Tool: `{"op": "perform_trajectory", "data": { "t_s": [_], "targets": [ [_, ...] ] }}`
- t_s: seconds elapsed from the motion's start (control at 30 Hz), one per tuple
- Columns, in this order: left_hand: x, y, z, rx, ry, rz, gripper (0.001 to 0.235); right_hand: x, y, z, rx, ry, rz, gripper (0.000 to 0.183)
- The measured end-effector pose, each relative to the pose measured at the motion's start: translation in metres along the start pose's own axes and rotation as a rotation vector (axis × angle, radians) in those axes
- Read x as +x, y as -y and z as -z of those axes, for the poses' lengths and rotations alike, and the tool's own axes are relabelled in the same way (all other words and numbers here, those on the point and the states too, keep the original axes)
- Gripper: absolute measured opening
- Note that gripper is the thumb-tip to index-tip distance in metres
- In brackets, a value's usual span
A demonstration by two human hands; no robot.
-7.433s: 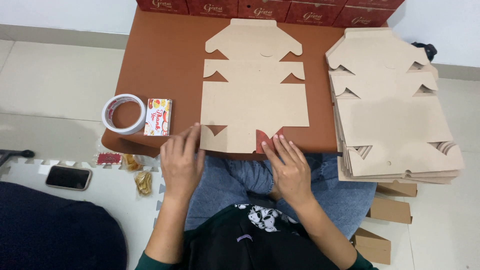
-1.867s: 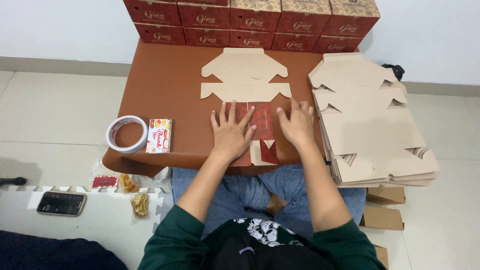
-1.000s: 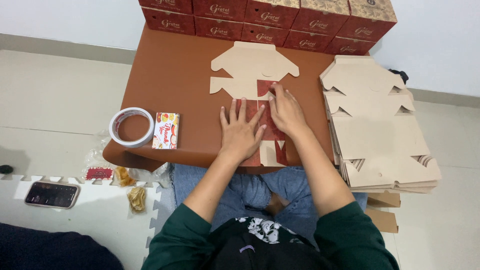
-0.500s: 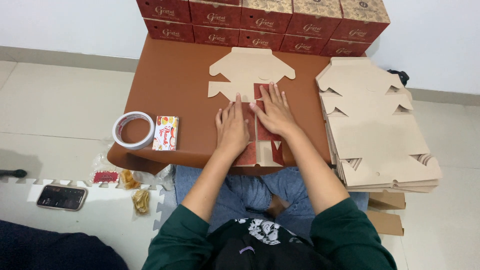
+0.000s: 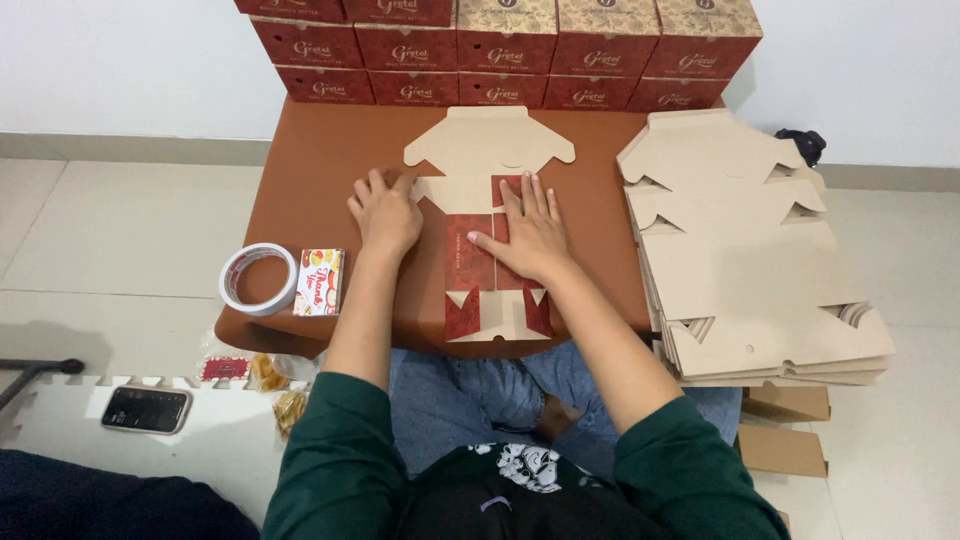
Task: Folding a flat cardboard cutout into a small box and applying a decorative sticker.
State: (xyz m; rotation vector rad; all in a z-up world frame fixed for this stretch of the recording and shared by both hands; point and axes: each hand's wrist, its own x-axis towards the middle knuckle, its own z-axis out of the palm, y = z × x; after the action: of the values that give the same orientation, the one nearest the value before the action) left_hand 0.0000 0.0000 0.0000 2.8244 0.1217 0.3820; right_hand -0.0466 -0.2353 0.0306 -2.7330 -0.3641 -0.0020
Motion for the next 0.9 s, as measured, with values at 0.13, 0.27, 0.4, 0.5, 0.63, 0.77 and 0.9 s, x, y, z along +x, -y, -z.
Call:
{"op": "perform_trajectory", "data": {
  "t_s": [0.13,0.27,0.4,0.5,0.63,0.77,0.9],
  "targets": [
    [0.017,0.001,-0.002,0.066,0.038,-0.055,0.038,-0.001,0.000,0.000,-0.010,-0.010,0.004,0.101],
    [0.030,0.000,-0.002,0.151,0.039,-0.102,0.022,0.000,-0.002,-0.001,0.005,-0.023,0.009,0.101],
    [0.042,0.004,-0.007,0.112,0.058,-0.102,0.008,-0.001,-0.002,-0.001,0.001,-0.016,0.012,0.102],
    [0.051,0.007,-0.012,0.090,0.117,-0.075,0.023,0.000,-0.004,-0.003,-0.008,-0.031,0.026,0.104],
    [0.055,0.008,-0.010,0.009,0.186,-0.041,0.035,0.000,-0.004,-0.003,-0.007,-0.036,0.022,0.101],
    [0.036,-0.014,0.025,-0.370,0.207,0.028,0.040,0.000,-0.005,-0.005,0.000,-0.043,0.022,0.101],
    [-0.003,-0.055,0.072,-0.746,0.151,-0.059,0.049,0.000,-0.005,-0.004,0.009,-0.042,0.009,0.104]
  ]
}}
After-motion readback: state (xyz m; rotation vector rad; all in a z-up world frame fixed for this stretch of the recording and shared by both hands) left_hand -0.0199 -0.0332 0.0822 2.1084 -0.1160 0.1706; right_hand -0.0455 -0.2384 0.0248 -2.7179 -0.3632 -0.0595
